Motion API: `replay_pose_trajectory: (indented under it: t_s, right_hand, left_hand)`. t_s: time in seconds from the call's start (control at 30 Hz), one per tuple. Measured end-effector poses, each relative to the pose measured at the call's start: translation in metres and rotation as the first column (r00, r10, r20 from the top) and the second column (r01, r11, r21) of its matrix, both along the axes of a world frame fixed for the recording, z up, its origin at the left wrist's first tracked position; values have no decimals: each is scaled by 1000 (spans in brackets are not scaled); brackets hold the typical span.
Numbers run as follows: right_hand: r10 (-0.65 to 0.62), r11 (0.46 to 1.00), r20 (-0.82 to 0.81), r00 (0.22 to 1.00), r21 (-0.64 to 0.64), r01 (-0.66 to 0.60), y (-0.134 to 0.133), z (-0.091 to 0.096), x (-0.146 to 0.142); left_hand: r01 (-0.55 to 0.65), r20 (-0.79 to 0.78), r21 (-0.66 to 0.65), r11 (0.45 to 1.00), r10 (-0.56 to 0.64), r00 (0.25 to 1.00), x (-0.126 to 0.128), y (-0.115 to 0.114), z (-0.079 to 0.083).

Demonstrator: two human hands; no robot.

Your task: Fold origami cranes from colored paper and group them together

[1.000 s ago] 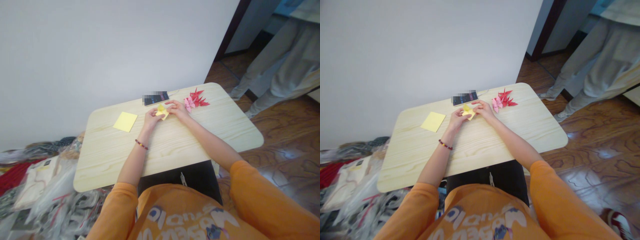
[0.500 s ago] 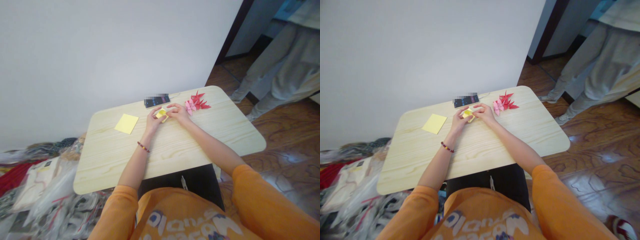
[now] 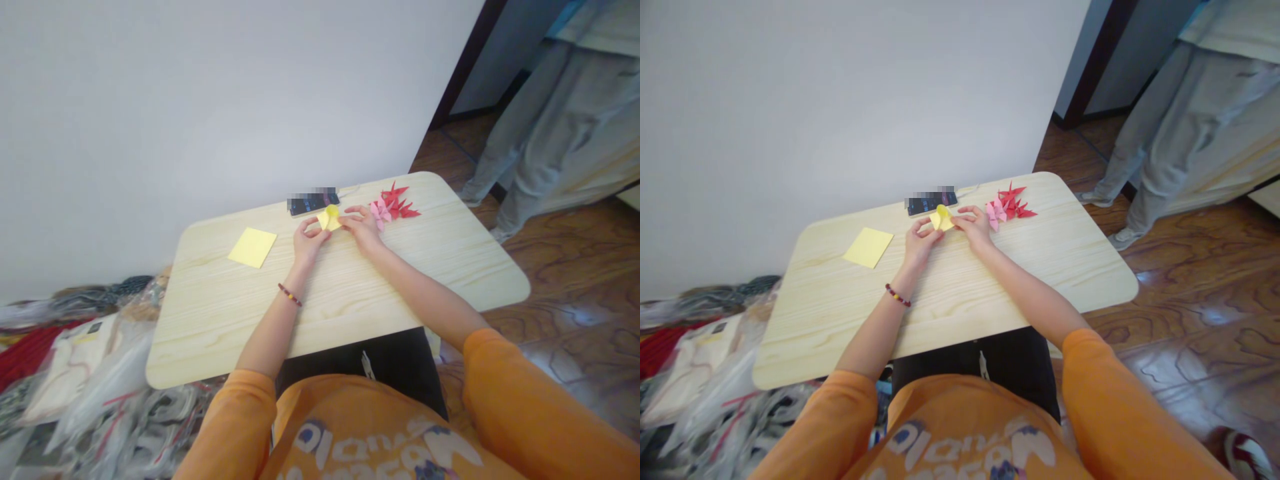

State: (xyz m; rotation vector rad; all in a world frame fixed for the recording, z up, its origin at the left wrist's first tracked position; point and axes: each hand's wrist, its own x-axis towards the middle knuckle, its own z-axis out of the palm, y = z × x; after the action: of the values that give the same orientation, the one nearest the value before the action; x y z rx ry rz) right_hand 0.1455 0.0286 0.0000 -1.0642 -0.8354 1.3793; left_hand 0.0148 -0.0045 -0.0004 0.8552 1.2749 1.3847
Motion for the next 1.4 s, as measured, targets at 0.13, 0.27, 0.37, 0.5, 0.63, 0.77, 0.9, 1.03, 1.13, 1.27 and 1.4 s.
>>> replay_pose_trajectory:
  t_s: [0.13,0.27,0.37,0.5,0.63,0.77,0.9,1.03,1.13,1.27,1.4]
  right_hand:
    - [-23,1000,-19,1000,-4,23,4,-4,2]
    - [-59,998,-41,997,-9,59,6,-5,3]
    - [-88,996,-66,994,1,88,6,-3,5]
    - [-95,995,-68,993,-1,95,8,0,7]
    - [-70,998,-28,997,-11,69,7,1,6]
    - [11,1000,48,999,-7,-11,4,3,5]
    - [85,996,90,992,-38,-82,1,5,3]
    - [135,990,98,986,-40,-132,0,7,3]
    - [183,983,111,977,-43,-180,-1,9,2]
    - [214,977,107,971,-15,-213,-1,8,3]
    - [243,970,122,962,4,-245,0,7,5]
  left_hand:
    - [4,-37,48,999,-2,999,-1,-1,0]
    - [8,-5,61,998,-8,1000,0,-2,1]
    - [25,37,64,998,-28,999,1,-3,2]
    - [24,87,57,998,-29,996,1,-2,4]
    - [16,153,45,999,-22,988,0,0,6]
    - [-20,112,27,999,17,994,0,1,3]
    - [-8,30,31,999,7,1000,0,2,-1]
    - [9,-4,44,999,-9,1000,-2,2,-3]
    - [49,-42,87,995,-45,998,-3,1,-3]
    - [140,-79,178,974,-127,989,-4,1,-3]
    - [158,-104,180,971,-141,985,-6,5,-7]
